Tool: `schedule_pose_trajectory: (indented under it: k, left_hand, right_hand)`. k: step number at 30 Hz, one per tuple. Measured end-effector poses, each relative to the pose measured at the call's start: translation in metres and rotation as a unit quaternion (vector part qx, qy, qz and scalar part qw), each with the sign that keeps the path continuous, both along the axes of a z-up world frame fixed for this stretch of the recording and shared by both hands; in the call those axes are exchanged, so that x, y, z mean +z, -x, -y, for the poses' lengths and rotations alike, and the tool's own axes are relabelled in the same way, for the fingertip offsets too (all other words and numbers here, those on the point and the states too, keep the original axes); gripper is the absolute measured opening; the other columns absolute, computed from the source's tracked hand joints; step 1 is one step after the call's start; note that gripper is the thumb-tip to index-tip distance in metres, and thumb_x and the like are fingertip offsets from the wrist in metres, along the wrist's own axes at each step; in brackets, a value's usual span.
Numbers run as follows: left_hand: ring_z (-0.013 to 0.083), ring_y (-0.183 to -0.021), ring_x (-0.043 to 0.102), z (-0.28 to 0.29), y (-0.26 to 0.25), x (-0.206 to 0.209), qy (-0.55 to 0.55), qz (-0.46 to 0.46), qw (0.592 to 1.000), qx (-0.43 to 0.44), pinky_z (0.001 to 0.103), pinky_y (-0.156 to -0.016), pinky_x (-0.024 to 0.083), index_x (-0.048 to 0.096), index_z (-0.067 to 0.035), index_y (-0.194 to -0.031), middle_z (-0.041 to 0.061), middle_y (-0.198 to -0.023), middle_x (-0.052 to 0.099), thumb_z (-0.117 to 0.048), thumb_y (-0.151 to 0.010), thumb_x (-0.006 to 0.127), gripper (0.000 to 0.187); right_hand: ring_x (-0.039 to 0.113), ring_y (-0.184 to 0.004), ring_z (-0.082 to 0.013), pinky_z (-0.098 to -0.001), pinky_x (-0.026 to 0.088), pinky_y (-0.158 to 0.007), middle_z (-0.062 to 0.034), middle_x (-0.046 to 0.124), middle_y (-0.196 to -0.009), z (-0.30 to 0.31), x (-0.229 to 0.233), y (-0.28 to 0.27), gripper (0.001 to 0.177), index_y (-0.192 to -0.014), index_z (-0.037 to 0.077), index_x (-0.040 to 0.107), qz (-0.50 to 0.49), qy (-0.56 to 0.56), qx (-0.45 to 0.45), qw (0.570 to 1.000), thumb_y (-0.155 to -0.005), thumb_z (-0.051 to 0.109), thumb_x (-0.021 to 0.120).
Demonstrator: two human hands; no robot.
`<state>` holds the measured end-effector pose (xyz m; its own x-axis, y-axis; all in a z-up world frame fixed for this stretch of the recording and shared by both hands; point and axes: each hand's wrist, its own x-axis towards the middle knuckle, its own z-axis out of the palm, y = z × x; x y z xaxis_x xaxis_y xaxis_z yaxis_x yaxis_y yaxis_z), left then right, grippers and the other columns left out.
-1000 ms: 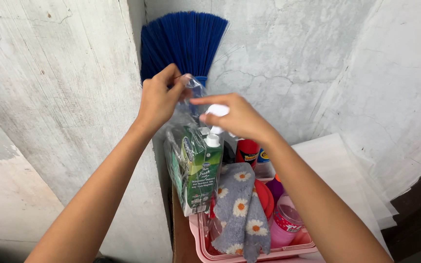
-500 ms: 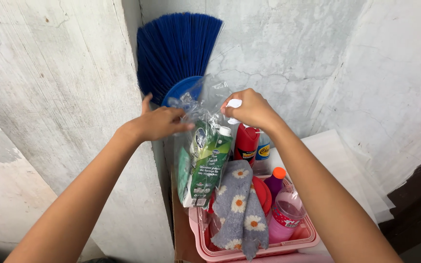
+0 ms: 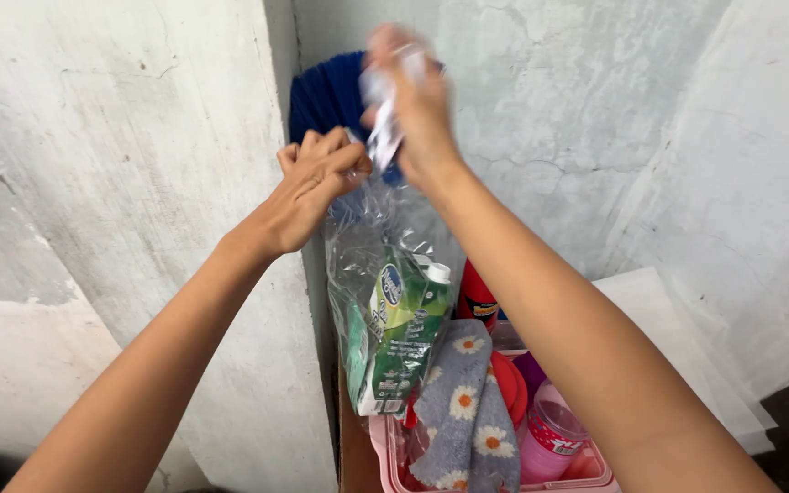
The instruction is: Organizing study materials on a table and taking a laptop out of a backpack to set it up.
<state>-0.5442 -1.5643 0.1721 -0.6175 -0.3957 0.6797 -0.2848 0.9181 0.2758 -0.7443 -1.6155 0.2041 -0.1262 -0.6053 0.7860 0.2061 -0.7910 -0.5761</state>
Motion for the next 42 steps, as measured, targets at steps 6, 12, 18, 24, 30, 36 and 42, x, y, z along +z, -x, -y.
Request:
schedule_pose_trajectory:
  k: [6, 12, 18, 24, 30, 36, 42]
  left_hand:
    - [0.0215, -0.100, 0.038, 0.003, -0.013, -0.005, 0.004, -0.024, 1.000, 0.004, 0.039, -0.101, 0.020, 0.057, -0.009, -0.094, 0.007, -0.100, 0.042, -0.031, -0.086, 0.041, 0.028]
    - [0.0225, -0.103, 0.038, 0.000, -0.006, -0.003, 0.022, -0.029, 0.999, 0.000, 0.039, -0.103, 0.019, 0.060, -0.009, -0.096, 0.008, -0.102, 0.043, -0.031, -0.087, 0.040, 0.031]
    - [0.0277, -0.129, 0.038, 0.010, -0.013, -0.017, 0.083, -0.044, 0.995, 0.027, 0.044, -0.112, 0.018, 0.063, -0.011, -0.108, 0.010, -0.123, 0.049, -0.026, -0.090, 0.047, 0.029]
    - [0.0358, -0.150, 0.032, -0.010, -0.031, -0.030, 0.107, -0.090, 0.990, 0.030, 0.053, -0.123, 0.029, 0.057, -0.014, -0.141, 0.010, -0.153, 0.049, -0.010, -0.089, 0.070, 0.054]
    - [0.0300, -0.129, 0.053, -0.066, -0.056, -0.034, -0.012, -0.115, 0.980, 0.161, 0.044, -0.105, 0.047, 0.057, -0.015, -0.141, 0.009, -0.145, 0.053, -0.013, -0.087, 0.075, 0.057]
    - [0.0284, -0.120, 0.065, -0.153, -0.100, -0.069, -0.055, -0.108, 0.946, 0.302, 0.040, -0.099, 0.052, 0.065, -0.011, -0.136, 0.011, -0.138, 0.064, -0.026, -0.100, 0.063, 0.038]
    - [0.0331, -0.124, 0.060, -0.298, -0.165, -0.127, -0.106, -0.072, 0.875, 0.467, 0.042, -0.102, 0.047, 0.068, -0.009, -0.132, 0.012, -0.142, 0.060, -0.035, -0.102, 0.056, 0.040]
  right_hand:
    - [0.069, -0.073, -0.0154, -0.0313, 0.059, -0.057, -0.0067, 0.072, -0.100, -0.026, -0.026, 0.010, 0.031, -0.122, 0.009, 0.063, -0.311, -0.275, 0.146, 0.898, -0.097, 0.027, 0.062]
    - [0.052, -0.059, -0.0107, -0.0347, 0.041, -0.047, 0.0015, 0.068, -0.085, 0.003, -0.052, 0.032, 0.053, -0.120, 0.019, 0.067, -0.475, -0.468, 0.025, 0.745, -0.097, 0.054, 0.034]
    - [0.058, -0.083, -0.0090, -0.0343, 0.051, -0.078, 0.0043, 0.064, -0.094, -0.030, -0.016, 0.012, 0.034, -0.118, 0.013, 0.066, -0.444, -0.389, -0.057, 0.805, -0.095, 0.033, 0.052]
    - [0.075, -0.100, -0.0172, -0.0316, 0.058, -0.091, -0.0045, 0.078, -0.101, -0.027, -0.024, -0.004, 0.021, -0.102, 0.006, 0.074, -0.396, -0.071, -0.143, 0.904, -0.093, 0.017, 0.058]
    - [0.071, -0.101, -0.0240, -0.0352, 0.055, -0.087, -0.0062, 0.073, -0.115, -0.108, -0.020, -0.056, 0.026, -0.114, 0.009, 0.073, -0.454, 0.043, -0.222, 0.862, -0.095, 0.015, 0.057]
    - [0.055, -0.137, -0.0306, -0.0427, 0.043, -0.114, -0.0083, 0.069, -0.134, -0.138, -0.068, -0.100, 0.026, -0.124, 0.008, 0.071, -0.431, 0.230, -0.122, 0.864, -0.102, 0.014, 0.058]
    - [0.052, -0.140, -0.0333, -0.0461, 0.039, -0.115, -0.0080, 0.071, -0.133, -0.218, -0.115, -0.192, 0.029, -0.126, 0.009, 0.071, -0.451, 0.244, 0.037, 0.858, -0.105, 0.018, 0.052]
